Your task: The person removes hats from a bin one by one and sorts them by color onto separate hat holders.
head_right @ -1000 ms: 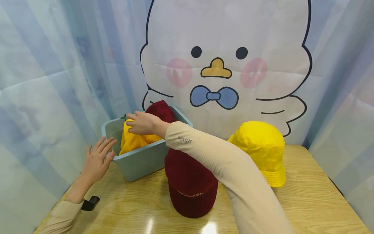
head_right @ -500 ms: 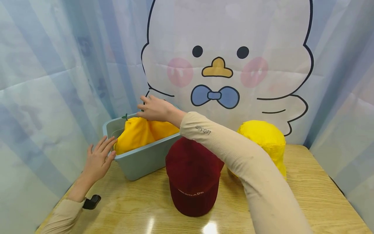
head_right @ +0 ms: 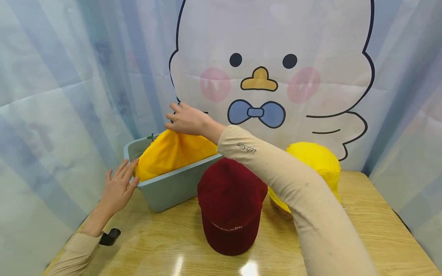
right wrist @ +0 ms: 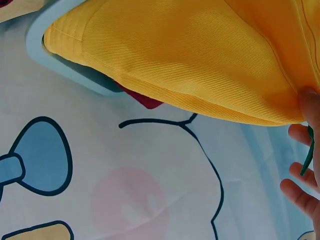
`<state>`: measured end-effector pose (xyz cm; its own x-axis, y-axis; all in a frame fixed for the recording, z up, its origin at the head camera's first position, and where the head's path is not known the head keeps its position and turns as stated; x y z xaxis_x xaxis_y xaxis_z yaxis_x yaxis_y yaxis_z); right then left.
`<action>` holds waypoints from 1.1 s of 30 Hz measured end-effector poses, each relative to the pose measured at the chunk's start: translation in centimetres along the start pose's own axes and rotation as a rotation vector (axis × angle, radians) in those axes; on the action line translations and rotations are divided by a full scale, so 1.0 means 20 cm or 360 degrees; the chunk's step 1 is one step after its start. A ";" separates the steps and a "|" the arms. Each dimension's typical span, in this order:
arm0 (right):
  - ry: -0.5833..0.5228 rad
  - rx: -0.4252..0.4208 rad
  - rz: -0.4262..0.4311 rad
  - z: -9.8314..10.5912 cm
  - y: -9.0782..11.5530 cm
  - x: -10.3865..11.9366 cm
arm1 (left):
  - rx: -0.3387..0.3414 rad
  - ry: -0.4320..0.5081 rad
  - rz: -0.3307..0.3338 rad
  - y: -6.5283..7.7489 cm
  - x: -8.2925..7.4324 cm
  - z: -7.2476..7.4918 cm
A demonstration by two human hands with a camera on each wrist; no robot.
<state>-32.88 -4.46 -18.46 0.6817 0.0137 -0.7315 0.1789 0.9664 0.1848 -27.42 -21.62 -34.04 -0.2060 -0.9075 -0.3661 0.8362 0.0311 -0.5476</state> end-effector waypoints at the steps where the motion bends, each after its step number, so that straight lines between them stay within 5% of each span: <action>1: 0.0003 -0.0003 0.0003 0.01 0.00 -0.01 | 0.0003 -0.0001 0.0001 0.00 0.00 0.00; 23: 0.0143 -0.0074 -0.0189 0.13 0.28 -0.22 | 0.0078 0.0001 0.0018 0.00 0.01 0.00; 33: 0.0032 -0.0109 -0.0330 0.14 0.49 -0.31 | 0.0068 0.0023 0.0000 0.00 -0.01 0.00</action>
<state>-33.32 4.30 -10.33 0.6210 -0.1830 -0.7622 0.2650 0.9641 -0.0156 -27.28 -21.36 -33.98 -0.2133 -0.9013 -0.3770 0.8571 0.0127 -0.5151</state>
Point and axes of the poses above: each hand's wrist, its own y-axis away from the middle knuckle, its own z-axis out of the back of the hand, x = y × z, the point moved 7 cm from there along -y, towards the middle knuckle, and after that the axes turned 15 degrees about z, right-handed, at the moved point
